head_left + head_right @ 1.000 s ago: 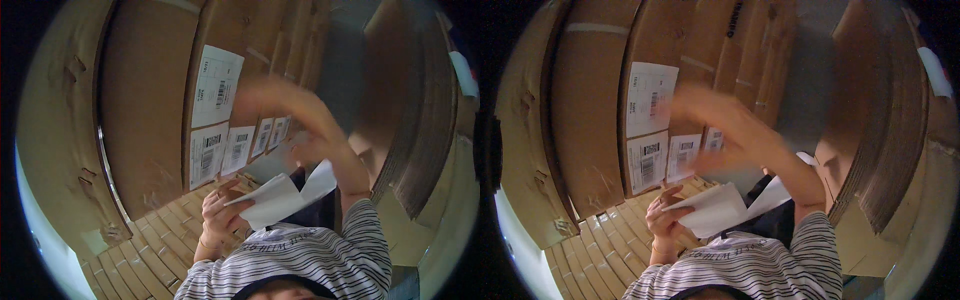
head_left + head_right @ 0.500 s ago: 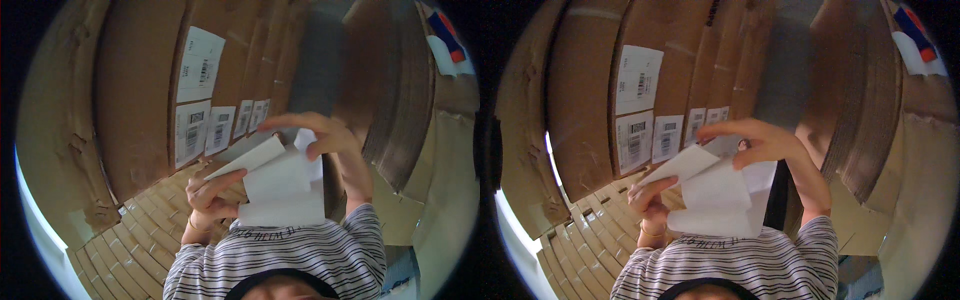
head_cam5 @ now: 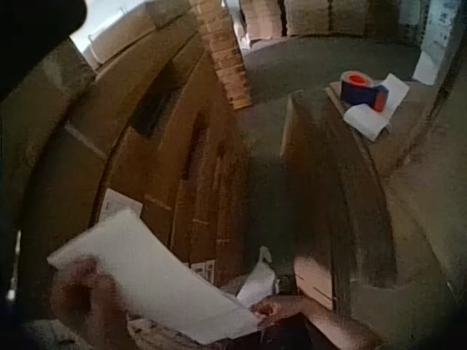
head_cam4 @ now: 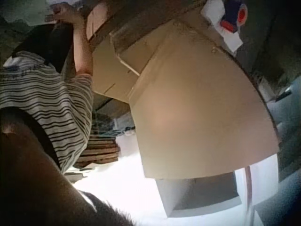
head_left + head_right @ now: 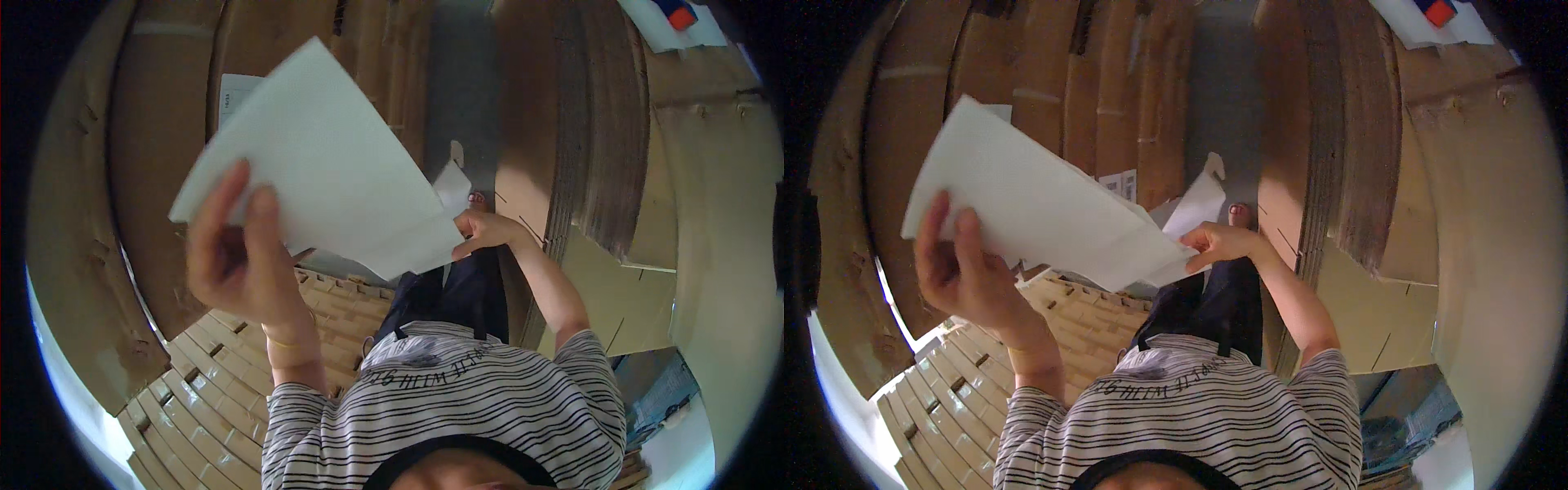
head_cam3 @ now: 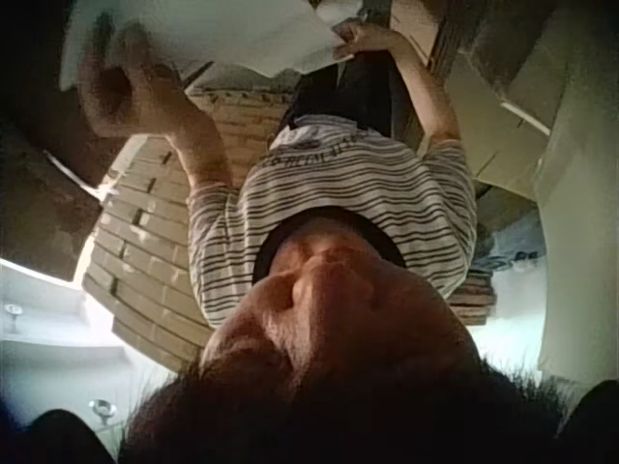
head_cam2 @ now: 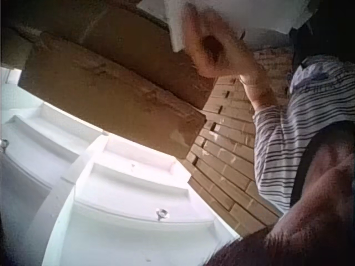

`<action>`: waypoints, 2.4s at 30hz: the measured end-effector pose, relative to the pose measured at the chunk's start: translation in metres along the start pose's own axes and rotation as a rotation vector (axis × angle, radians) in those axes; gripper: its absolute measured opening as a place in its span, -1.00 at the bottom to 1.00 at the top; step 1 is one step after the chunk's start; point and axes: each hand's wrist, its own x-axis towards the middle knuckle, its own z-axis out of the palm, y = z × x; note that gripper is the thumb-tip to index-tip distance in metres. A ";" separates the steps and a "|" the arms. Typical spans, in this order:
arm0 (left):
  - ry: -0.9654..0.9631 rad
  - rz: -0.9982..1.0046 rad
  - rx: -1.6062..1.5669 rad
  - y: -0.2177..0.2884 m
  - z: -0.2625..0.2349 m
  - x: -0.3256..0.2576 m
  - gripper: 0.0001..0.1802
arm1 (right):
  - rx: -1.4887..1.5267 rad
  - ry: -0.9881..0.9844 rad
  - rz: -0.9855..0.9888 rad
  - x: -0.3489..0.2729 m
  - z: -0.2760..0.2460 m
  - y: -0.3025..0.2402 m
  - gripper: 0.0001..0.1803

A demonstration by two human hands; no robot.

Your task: The person peels adhesive labels from a backing sheet and sticks them onto cardboard boxes. They discard the empty backing strip into a trash box, walk to another stack of cardboard boxes, and apply labels onto the boxes.

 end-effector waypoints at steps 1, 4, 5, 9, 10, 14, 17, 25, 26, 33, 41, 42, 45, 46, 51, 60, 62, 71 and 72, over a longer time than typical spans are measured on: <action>0.020 -0.010 -0.023 0.002 0.009 0.007 -0.71 | -0.042 0.059 0.005 -0.006 0.005 0.001 -0.41; -0.119 0.050 0.074 0.000 0.034 0.032 -0.56 | -0.175 0.228 0.231 -0.021 0.009 0.029 -0.52; -0.168 0.063 0.099 -0.006 0.040 0.034 -0.51 | -0.172 0.242 0.236 -0.030 0.015 0.020 -0.52; -1.145 0.648 0.610 -0.012 0.039 -0.012 -0.12 | 0.421 0.551 0.038 -0.063 0.040 -0.034 -0.64; -1.280 0.800 0.519 -0.014 0.037 -0.028 -0.21 | 0.582 0.561 -0.078 -0.064 0.040 -0.041 -0.70; -1.445 0.951 0.067 -0.048 0.059 -0.063 -0.36 | 0.560 0.655 -0.164 -0.059 0.022 -0.045 -0.62; -1.183 0.785 -0.201 -0.084 0.080 -0.048 -0.31 | 0.685 0.554 -0.380 -0.057 0.006 -0.055 -0.62; -0.827 0.073 -0.547 -0.064 0.075 -0.058 -0.05 | 0.093 0.648 -0.434 -0.061 0.026 -0.094 -0.72; -0.813 0.316 -0.272 -0.060 0.070 -0.048 -0.07 | 0.028 0.664 -0.572 -0.057 0.029 -0.103 -0.76; -0.769 -0.031 -0.460 -0.060 0.050 -0.036 -0.26 | -0.269 0.589 -0.762 -0.038 0.026 -0.098 -0.90; -0.717 0.171 -0.031 -0.054 0.029 -0.018 -0.58 | -0.386 0.567 -0.739 -0.033 0.029 -0.115 -0.79; -0.703 0.480 0.056 -0.052 0.031 -0.013 -0.62 | -0.383 0.548 -0.748 -0.031 0.029 -0.116 -0.79; -0.803 0.179 -0.102 -0.068 0.030 -0.018 -0.62 | -0.354 0.610 -0.797 -0.026 0.037 -0.122 -0.75; -0.794 0.179 -0.086 -0.074 0.031 -0.021 -0.62 | -0.288 0.598 -0.804 -0.023 0.042 -0.121 -0.75; -0.693 0.079 -0.300 -0.103 0.030 -0.043 -0.63 | -0.345 0.381 -0.853 -0.021 0.046 -0.128 -0.74; -0.568 0.135 -0.001 -0.088 0.002 -0.058 -0.65 | 0.105 0.658 -0.436 -0.001 0.044 -0.151 -0.33; -0.514 0.076 -0.045 -0.083 0.002 -0.060 -0.63 | 0.071 0.686 -0.375 0.009 0.041 -0.143 -0.39; -0.525 0.070 0.039 -0.137 0.002 -0.091 -0.58 | -0.384 0.750 -0.427 0.037 -0.007 -0.098 -0.76; -0.563 0.113 0.056 -0.143 0.003 -0.095 -0.58 | -0.332 0.689 -0.517 0.041 -0.014 -0.096 -0.79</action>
